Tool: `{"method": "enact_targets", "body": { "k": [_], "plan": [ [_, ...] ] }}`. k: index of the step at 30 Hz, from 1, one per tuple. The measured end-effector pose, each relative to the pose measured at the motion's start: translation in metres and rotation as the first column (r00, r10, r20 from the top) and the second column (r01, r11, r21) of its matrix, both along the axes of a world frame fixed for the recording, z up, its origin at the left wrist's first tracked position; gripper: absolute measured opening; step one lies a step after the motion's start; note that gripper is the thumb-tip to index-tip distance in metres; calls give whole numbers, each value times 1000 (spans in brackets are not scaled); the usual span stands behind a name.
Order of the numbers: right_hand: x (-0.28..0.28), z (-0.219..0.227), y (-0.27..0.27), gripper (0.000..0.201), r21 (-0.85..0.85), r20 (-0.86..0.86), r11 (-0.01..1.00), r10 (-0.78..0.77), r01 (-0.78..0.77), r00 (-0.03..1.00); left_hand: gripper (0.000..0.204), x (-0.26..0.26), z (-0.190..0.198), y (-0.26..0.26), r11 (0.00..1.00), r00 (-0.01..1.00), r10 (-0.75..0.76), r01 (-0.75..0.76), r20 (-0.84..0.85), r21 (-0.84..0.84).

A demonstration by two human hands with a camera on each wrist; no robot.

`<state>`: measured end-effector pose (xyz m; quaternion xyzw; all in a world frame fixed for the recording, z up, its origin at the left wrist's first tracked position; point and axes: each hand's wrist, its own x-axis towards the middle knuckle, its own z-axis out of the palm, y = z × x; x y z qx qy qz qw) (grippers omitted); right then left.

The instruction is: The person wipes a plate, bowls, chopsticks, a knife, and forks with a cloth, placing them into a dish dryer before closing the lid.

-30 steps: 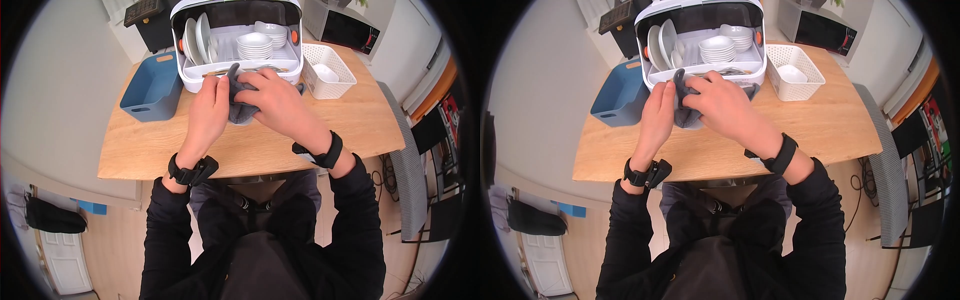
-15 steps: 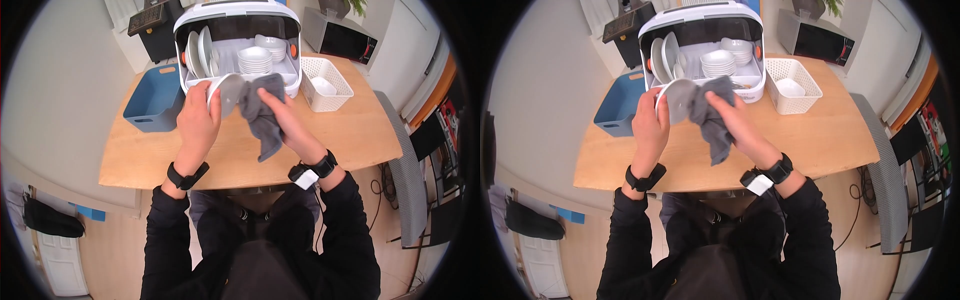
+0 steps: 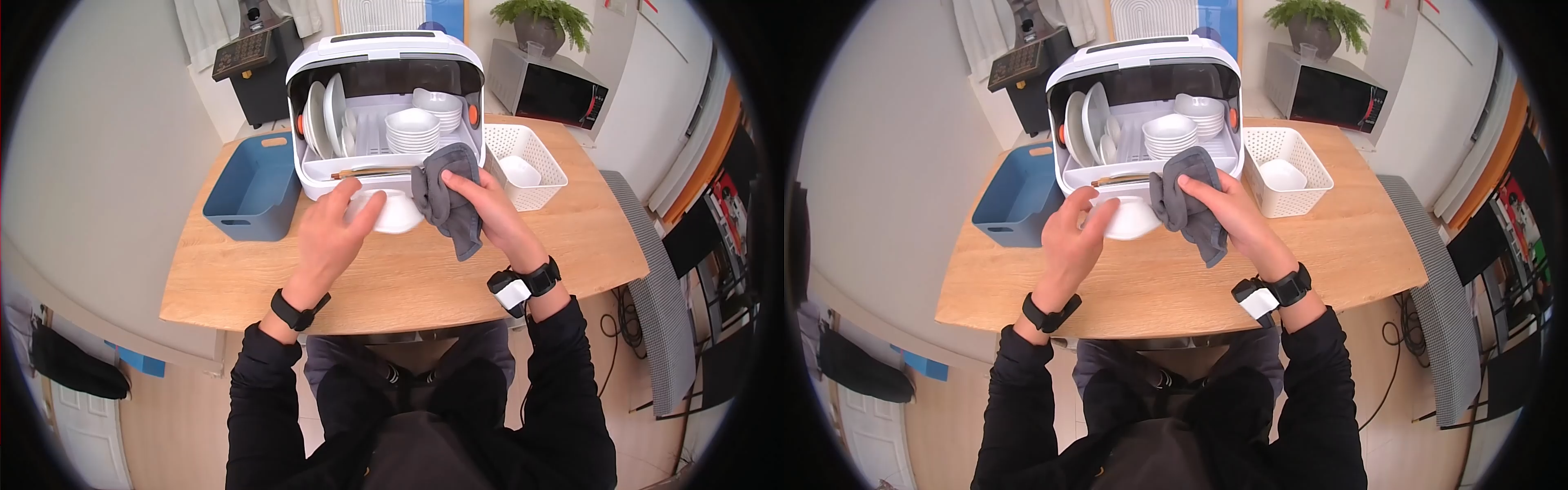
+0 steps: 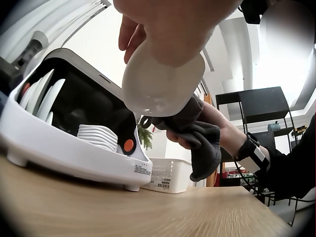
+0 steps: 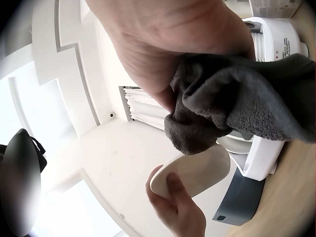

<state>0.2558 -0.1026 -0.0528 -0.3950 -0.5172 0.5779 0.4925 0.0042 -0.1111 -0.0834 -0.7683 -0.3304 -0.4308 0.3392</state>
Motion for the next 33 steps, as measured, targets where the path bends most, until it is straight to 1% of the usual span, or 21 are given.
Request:
{"method": "enact_targets", "body": {
  "k": [1, 3, 6, 7, 9, 10, 11, 14, 17, 18, 20, 23, 24, 27, 29, 31, 32, 33],
  "plan": [
    [1, 0, 0, 39, 1, 6, 1000, 10, -10, 1000, 42, -1, 0, 1, 997, 999, 2, 2, -50, 77],
    [2, 3, -1, 39, 10, 22, 1000, 29, -29, 999, 43, 0, 5, -4, 988, 990, -58, 75, -126, 134],
    [-2, -1, -6, 41, 47, 5, 990, 131, -131, 991, 42, 3, 2, -4, 964, 974, -116, 158, -197, 213],
    [-5, -4, -7, 43, 87, -20, 980, 180, -178, 983, 42, 3, 2, -3, 955, 968, -136, 184, -211, 231],
    [-8, -8, -8, 43, 114, 41, 965, 233, -237, 972, 40, 3, -3, 0, 944, 961, -159, 215, -227, 251],
    [-10, -10, -9, 44, 122, 71, 956, 260, -267, 963, 39, 4, -7, 0, 937, 965, -140, 201, -221, 285],
    [-13, -11, -11, 49, 178, 115, 943, 263, -281, 958, 37, 5, -9, -2, 929, 969, -121, 187, -216, 320],
    [-21, -24, -6, 54, 70, -97, 932, 361, -356, 927, 35, 12, -11, -4, 902, 979, -93, 161, -183, 400],
    [-27, -21, -4, 54, -80, -269, 936, 312, -344, 911, 36, 13, -11, -2, 895, 985, -70, 133, -161, 426],
    [-27, -19, -3, 53, -123, -263, 931, 303, -344, 916, 36, 12, -11, -1, 896, 986, -59, 121, -156, 427],
    [-27, -16, -2, 50, -206, -251, 917, 287, -341, 924, 38, 10, -12, 4, 910, 985, -37, 103, -169, 402],
    [-29, -22, 2, 43, -198, -303, 934, 229, -296, 925, 41, 9, -11, 4, 928, 983, -2, 71, -186, 365],
    [-29, -23, 3, 41, -176, -306, 951, 192, -253, 933, 43, 9, -10, 3, 934, 982, 11, 58, -190, 353],
    [-30, -22, 4, 36, -120, -301, 984, 94, -135, 949, 45, 9, -5, 1, 984, 985, 6, 25, -175, 174],
    [-29, -17, 2, 35, -86, -280, 994, 36, -62, 959, 44, 10, -6, 5, 1000, 996, -21, 21, -86, -5],
    [-28, -18, 6, 36, -22, -204, 999, 24, -29, 979, 42, 11, -8, 9, 980, 999, -36, 38, 16, -195],
    [-28, -19, 7, 37, 10, -167, 1000, 16, -14, 986, 40, 10, -9, 11, 955, 997, -36, 56, 73, -292],
    [-27, -18, 7, 38, 20, -165, 999, 31, -28, 986, 38, 9, -10, 12, 920, 991, -31, 79, 129, -385]
  ]
}}
